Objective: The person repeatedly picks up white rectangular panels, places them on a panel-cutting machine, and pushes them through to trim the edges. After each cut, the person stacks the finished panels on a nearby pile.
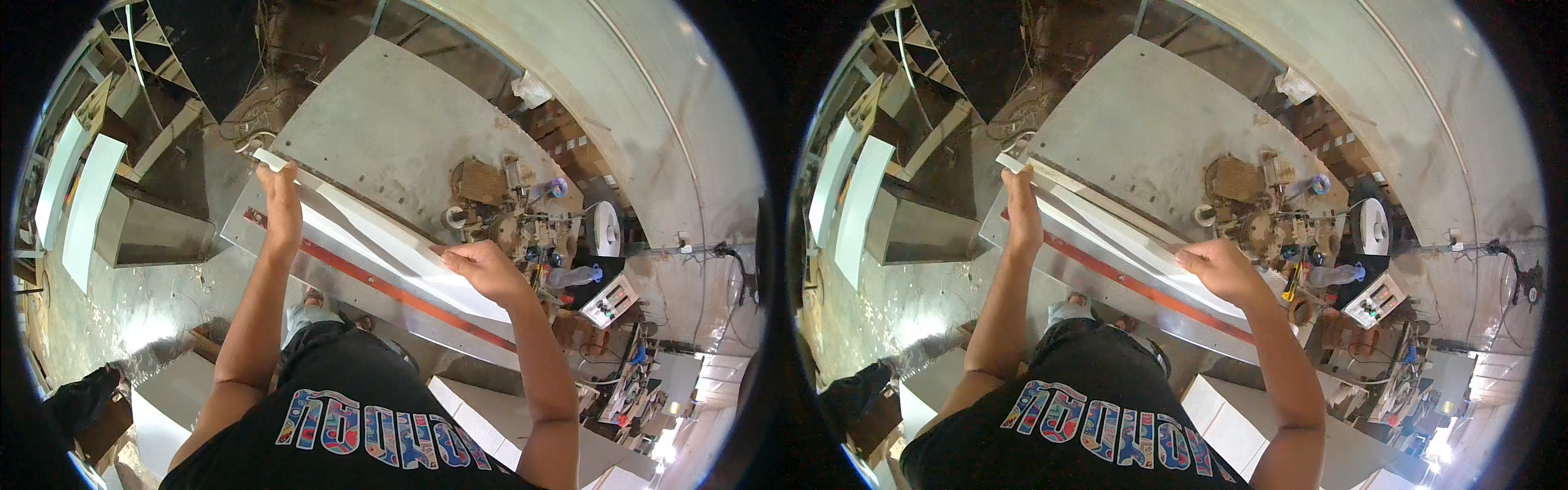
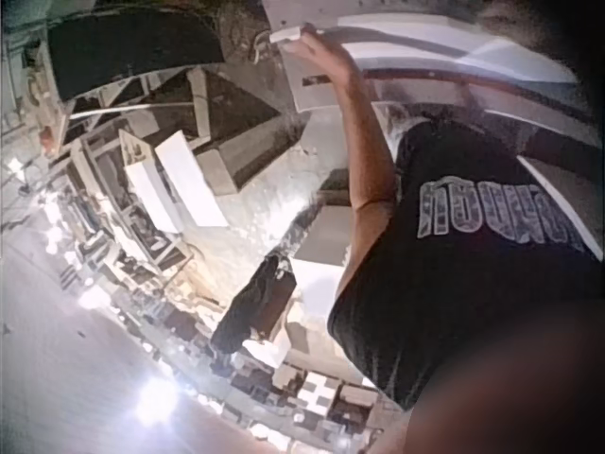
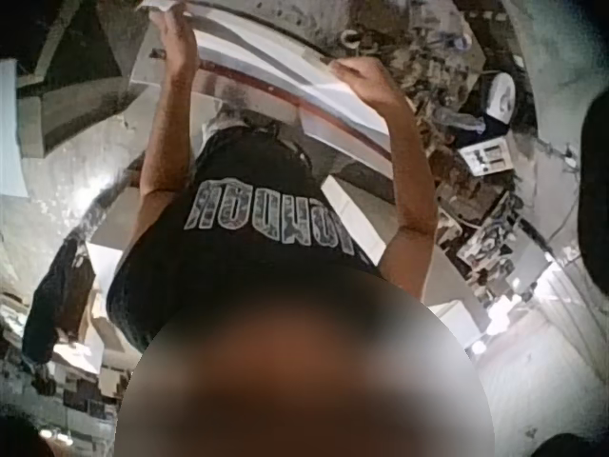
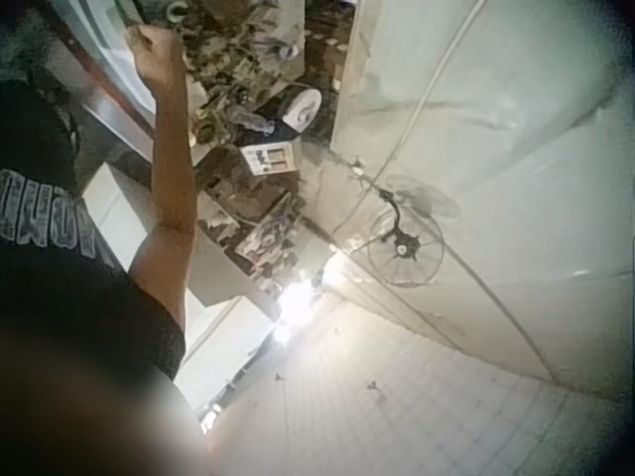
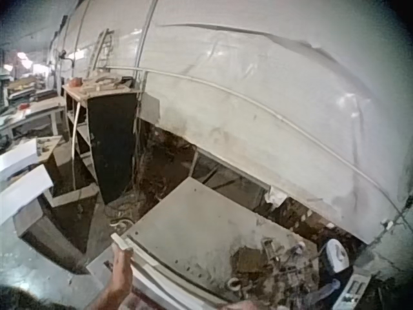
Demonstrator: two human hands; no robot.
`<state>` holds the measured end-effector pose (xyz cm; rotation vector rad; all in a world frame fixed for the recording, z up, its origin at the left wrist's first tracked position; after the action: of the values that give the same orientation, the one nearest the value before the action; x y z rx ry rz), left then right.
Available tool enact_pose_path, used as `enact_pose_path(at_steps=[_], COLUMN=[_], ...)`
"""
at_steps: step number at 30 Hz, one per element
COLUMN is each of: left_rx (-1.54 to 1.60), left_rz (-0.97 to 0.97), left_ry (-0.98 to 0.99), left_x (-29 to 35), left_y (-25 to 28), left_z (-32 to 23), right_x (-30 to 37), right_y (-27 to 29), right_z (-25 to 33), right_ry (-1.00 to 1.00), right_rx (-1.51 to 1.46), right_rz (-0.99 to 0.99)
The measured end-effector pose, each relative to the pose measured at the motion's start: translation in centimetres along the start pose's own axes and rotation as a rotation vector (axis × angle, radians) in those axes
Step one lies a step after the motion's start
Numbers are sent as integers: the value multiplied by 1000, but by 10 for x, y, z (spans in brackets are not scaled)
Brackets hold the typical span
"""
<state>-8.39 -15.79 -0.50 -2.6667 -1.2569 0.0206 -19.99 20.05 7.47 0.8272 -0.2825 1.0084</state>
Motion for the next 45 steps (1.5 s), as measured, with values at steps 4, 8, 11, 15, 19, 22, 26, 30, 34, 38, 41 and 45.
enact_pose_path(at_steps=[4,8,11,15,19,22,26,30,34,38,41,45], left_rx=[15,-44,-16,2,-4,-40,-110,-82,-73,-32,105,18], left_rz=[-9,24,34,19,25,51,84,75,87,77,75,90], left_ry=[-42,-23,-17,-52,-82,-4,-28,4,-19,-11,-40,20], left_x=[5,4,0,2,6,7,5,5,3,3,7,8], left_y=[2,3,3,1,0,0,0,3,4,3,1,6], left_z=[-1,3,4,1,-6,-2,-2,7,6,2,-3,3], right_x=[-8,-8,-12,-18,-20,-20,-19,-19,-17,-22,-27,-26], right_y=[-11,-13,-13,-19,-24,-24,-22,-24,-26,-47,-66,-67], right_z=[12,23,34,39,44,47,51,50,64,104,148,160], right_ry=[87,148,190,163,189,213,234,178,209,327,542,603], right_rx=[-21,-4,29,10,-41,-48,-55,-41,27,250,380,357], right_rz=[5,-35,-43,-9,-8,-38,-101,-92,-178,-346,-545,-676])
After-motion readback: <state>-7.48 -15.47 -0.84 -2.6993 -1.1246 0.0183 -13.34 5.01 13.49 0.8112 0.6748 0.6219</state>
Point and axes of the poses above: each hand's wrist, its own x-axis away from the middle knuckle, its own y-axis out of the back of the hand, z = x × y, the point moved 9 cm from there along -x, towards the middle knuckle, and after that the axes turned 3 degrees about z, right-handed, at the moved point
